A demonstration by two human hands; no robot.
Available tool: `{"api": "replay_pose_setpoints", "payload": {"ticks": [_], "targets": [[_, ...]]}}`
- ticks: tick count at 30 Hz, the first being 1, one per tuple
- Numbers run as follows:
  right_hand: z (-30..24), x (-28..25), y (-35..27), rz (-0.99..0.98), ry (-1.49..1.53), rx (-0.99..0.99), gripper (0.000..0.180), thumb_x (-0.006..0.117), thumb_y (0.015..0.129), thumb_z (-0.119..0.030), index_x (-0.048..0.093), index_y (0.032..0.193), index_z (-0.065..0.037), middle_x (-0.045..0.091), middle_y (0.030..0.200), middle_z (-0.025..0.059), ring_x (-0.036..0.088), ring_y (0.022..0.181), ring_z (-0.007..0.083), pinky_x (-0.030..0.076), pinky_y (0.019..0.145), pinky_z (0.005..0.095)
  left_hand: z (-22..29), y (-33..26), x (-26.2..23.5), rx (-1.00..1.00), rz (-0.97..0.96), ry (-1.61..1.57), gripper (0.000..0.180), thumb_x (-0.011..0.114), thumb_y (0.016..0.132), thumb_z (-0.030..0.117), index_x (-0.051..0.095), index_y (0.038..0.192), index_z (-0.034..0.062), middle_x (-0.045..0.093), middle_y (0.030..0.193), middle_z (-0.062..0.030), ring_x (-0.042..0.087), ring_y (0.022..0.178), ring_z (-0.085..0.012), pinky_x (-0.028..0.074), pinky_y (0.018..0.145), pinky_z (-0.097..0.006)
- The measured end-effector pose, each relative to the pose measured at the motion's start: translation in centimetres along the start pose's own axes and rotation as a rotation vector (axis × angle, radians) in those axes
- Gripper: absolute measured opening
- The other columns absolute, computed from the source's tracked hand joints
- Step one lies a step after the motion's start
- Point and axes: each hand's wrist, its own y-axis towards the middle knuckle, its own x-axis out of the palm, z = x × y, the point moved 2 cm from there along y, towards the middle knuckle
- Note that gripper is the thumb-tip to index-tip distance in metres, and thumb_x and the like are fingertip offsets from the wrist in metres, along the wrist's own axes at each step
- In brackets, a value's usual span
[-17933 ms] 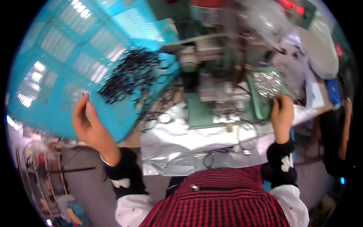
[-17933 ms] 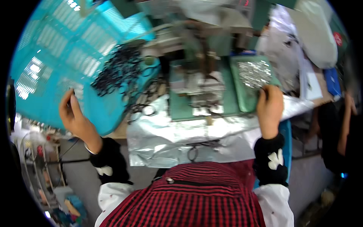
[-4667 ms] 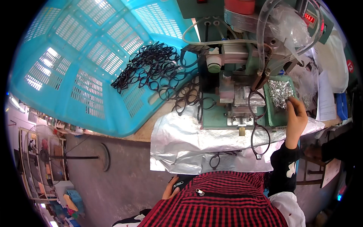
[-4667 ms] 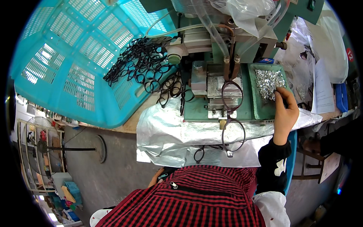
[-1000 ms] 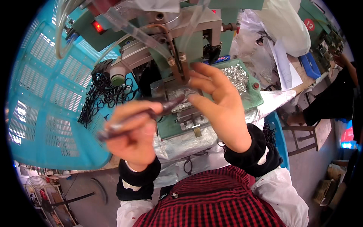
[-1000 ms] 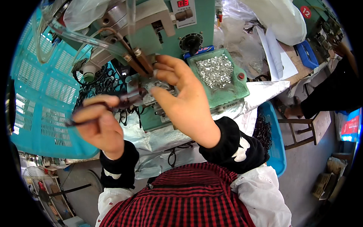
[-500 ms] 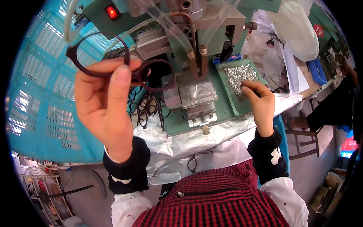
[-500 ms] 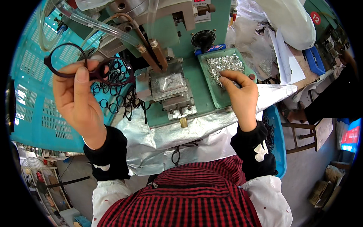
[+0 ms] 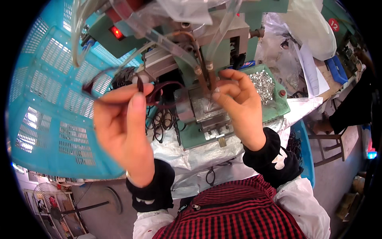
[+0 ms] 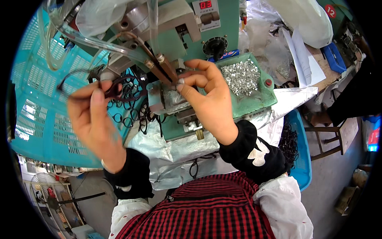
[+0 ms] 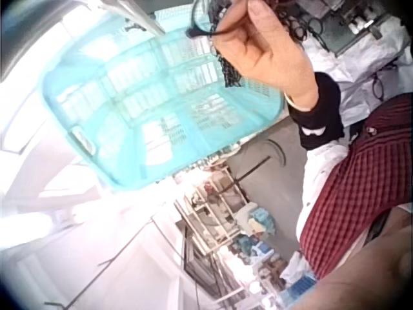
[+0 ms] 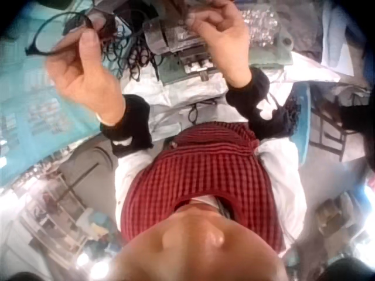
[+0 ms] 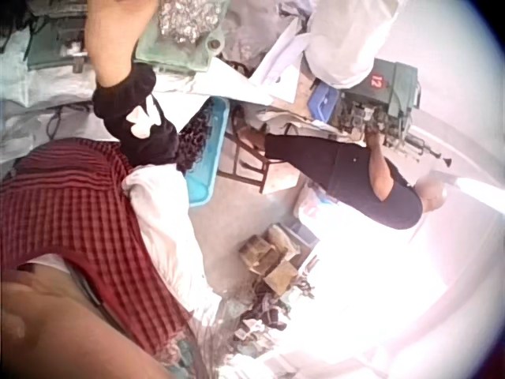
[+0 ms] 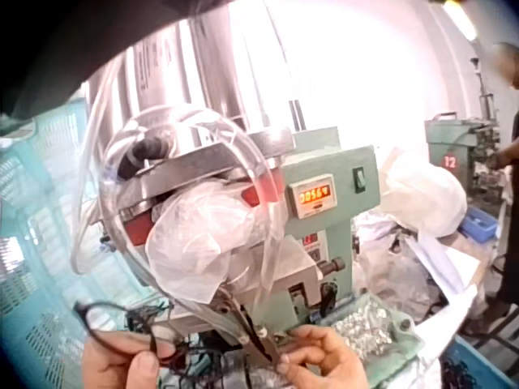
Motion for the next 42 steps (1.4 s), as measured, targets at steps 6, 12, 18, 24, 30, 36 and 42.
{"api": "replay_pose_setpoints", "payload": {"ticks": [6,12,18,24,30,36,42], "targets": [[-3.0,1.0,-0.7,0.027,0.085,0.181,0.051,0.065,0.086,0.004,0.047,0.134,0.005,0.070,0.109,0.0118,0.062,0.108,0.0171,0.046,0.098,0.0288,-2.2,-0.4,-0.5,0.024,0.054,-0.202,0.013,0.059,0.099,0.005,0.057,0.109,-0.0026,0.068,0.101,-0.0173,0.068,0.087,-0.0246,0.058,0.078,-0.039],[-3.4,-2.6,-0.8,-0.239,-0.405,-0.156,0.055,0.060,0.084,0.006,0.053,0.138,-0.002,0.064,0.129,0.0098,0.060,0.120,0.0210,0.045,0.104,0.0338,-2.1,-4.3,2.0,0.718,-0.510,0.119,0.025,0.071,0.072,0.002,0.067,0.096,0.0082,0.071,0.114,-0.0110,0.062,0.070,-0.0250,0.053,0.059,-0.033],[-0.6,-14.1,0.9,0.416,-0.805,-0.164,0.038,0.060,0.089,0.001,0.063,0.126,-0.003,0.069,0.116,0.0096,0.063,0.109,0.0164,0.047,0.095,0.0295,-4.4,-6.6,4.6,0.898,-0.462,0.213,0.017,0.071,0.073,0.010,0.067,0.089,0.0103,0.070,0.107,-0.0058,0.064,0.082,-0.0231,0.061,0.072,-0.035],[-0.1,-16.0,-3.4,0.167,-1.478,-0.245,0.009,0.073,0.080,-0.007,0.073,0.089,-0.004,0.069,0.090,0.0132,0.065,0.092,0.0312,0.050,0.084,0.0396,-5.0,-7.1,4.4,0.857,-0.463,0.195,0.021,0.070,0.072,0.012,0.068,0.093,0.0108,0.071,0.111,-0.0069,0.065,0.082,-0.0243,0.061,0.073,-0.036],[1.0,-14.5,-2.0,0.130,-1.608,-0.340,0.008,0.072,0.077,-0.010,0.069,0.079,-0.003,0.066,0.083,0.0147,0.063,0.085,0.0358,0.049,0.077,0.0443,-2.9,-11.3,2.6,0.450,-0.381,0.168,0.032,0.077,0.073,0.007,0.069,0.104,0.0062,0.068,0.124,-0.0121,0.066,0.095,-0.0304,0.057,0.089,-0.046],[1.1,-15.1,-2.9,0.272,-1.108,-0.129,0.008,0.068,0.087,-0.002,0.068,0.095,0.000,0.069,0.089,0.0112,0.067,0.085,0.0229,0.050,0.078,0.0320,-2.1,-11.3,-10.2,0.245,0.411,0.611,0.011,0.067,0.084,0.001,0.067,0.094,0.0021,0.067,0.103,-0.0149,0.063,0.095,-0.0279,0.050,0.081,-0.041],[1.8,-12.5,-1.1,0.154,-1.082,-0.404,0.019,0.070,0.086,0.000,0.072,0.104,-0.001,0.072,0.098,0.0117,0.068,0.091,0.0228,0.051,0.084,0.0322,-10.1,-4.0,-16.9,0.262,-0.097,1.135,0.020,0.068,0.083,-0.002,0.069,0.102,0.0031,0.068,0.112,-0.0122,0.063,0.100,-0.0319,0.048,0.091,-0.041]]}}
